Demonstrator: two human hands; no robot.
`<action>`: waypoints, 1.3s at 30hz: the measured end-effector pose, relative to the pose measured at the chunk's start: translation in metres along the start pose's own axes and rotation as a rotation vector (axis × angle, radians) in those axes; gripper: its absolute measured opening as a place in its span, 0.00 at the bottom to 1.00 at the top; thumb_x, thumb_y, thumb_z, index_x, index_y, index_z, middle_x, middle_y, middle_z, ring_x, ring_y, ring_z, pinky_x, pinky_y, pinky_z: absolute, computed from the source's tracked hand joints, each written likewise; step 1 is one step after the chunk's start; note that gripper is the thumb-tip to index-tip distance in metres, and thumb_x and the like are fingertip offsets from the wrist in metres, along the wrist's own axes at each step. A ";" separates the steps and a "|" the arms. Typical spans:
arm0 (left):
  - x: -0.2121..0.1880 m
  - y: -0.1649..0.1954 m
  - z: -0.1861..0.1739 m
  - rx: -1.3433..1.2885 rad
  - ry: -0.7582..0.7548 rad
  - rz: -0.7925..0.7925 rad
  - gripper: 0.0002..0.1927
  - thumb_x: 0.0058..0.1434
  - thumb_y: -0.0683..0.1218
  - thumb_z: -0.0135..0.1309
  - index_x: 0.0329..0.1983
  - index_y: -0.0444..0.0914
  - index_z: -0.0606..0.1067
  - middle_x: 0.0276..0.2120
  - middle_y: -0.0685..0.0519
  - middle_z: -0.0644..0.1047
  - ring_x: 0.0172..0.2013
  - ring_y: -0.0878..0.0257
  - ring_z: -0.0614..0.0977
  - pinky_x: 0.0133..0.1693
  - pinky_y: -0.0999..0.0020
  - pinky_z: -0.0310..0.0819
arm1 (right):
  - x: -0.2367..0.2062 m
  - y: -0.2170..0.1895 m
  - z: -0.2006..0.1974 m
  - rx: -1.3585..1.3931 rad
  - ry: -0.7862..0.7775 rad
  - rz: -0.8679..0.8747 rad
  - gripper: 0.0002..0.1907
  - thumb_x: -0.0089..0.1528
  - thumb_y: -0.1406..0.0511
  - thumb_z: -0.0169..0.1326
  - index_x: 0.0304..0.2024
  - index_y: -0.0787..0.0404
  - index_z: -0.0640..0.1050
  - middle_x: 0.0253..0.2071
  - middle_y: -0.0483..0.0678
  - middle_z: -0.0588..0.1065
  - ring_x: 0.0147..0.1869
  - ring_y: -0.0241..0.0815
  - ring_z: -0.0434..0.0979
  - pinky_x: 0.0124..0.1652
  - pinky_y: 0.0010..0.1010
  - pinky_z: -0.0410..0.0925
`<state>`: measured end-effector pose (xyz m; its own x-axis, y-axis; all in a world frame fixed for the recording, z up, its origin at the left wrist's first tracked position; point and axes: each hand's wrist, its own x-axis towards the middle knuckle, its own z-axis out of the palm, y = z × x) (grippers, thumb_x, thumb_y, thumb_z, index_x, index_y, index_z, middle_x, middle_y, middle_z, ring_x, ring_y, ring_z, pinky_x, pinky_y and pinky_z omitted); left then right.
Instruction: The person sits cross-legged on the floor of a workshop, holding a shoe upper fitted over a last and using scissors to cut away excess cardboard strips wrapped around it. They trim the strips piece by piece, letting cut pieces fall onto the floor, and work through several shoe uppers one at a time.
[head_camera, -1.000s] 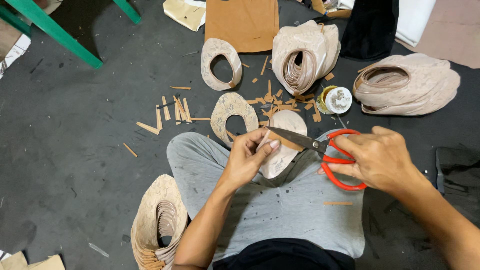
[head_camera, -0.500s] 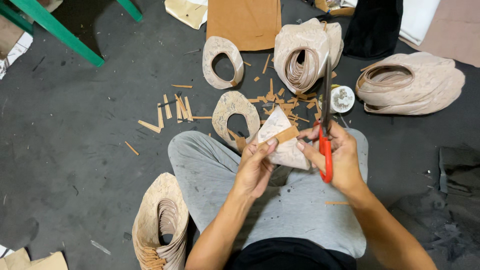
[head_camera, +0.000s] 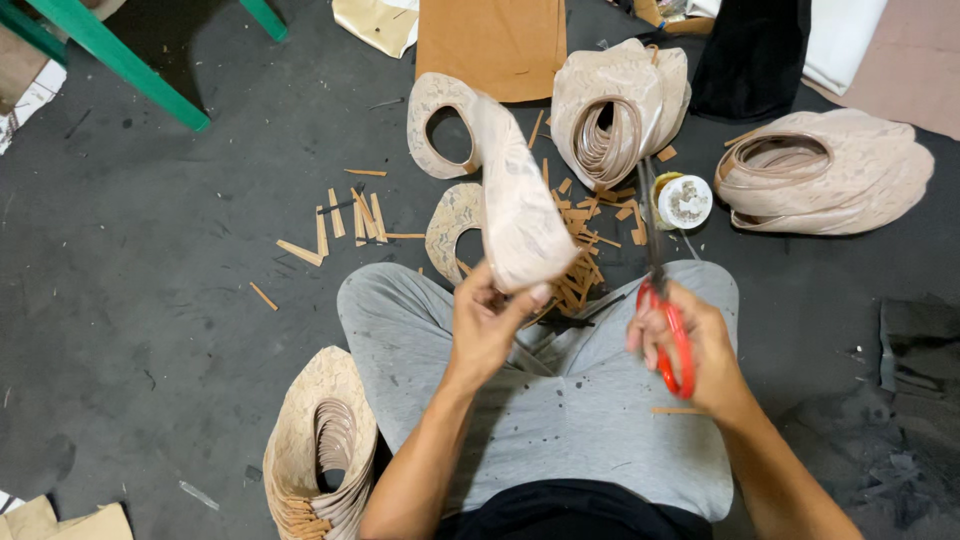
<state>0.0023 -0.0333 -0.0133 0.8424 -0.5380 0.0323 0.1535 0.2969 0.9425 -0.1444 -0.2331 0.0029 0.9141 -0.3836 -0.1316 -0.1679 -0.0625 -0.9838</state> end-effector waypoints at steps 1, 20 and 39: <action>0.001 0.002 0.000 0.207 -0.066 0.149 0.15 0.59 0.35 0.64 0.49 0.33 0.79 0.55 0.43 0.78 0.60 0.51 0.74 0.64 0.52 0.61 | 0.001 0.000 0.001 0.172 0.019 -0.023 0.17 0.69 0.55 0.45 0.38 0.62 0.71 0.29 0.50 0.80 0.21 0.30 0.70 0.23 0.22 0.66; 0.001 -0.059 -0.001 -0.222 -0.141 -0.189 0.15 0.73 0.38 0.44 0.58 0.29 0.75 0.59 0.45 0.75 0.50 0.61 0.81 0.53 0.65 0.79 | 0.038 -0.003 0.026 -0.317 0.322 -0.349 0.19 0.54 0.70 0.62 0.45 0.64 0.71 0.34 0.45 0.73 0.33 0.34 0.71 0.35 0.26 0.68; -0.014 -0.051 0.016 -0.140 -0.120 0.044 0.18 0.60 0.36 0.56 0.54 0.37 0.76 0.63 0.47 0.69 0.62 0.56 0.71 0.58 0.62 0.68 | 0.038 0.008 0.019 -0.260 0.269 -0.330 0.15 0.57 0.74 0.56 0.46 0.66 0.70 0.33 0.45 0.73 0.34 0.34 0.71 0.35 0.26 0.68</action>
<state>-0.0258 -0.0532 -0.0565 0.7833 -0.6101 0.1196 0.1954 0.4242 0.8842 -0.1045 -0.2307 -0.0123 0.8124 -0.5264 0.2509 -0.0040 -0.4352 -0.9003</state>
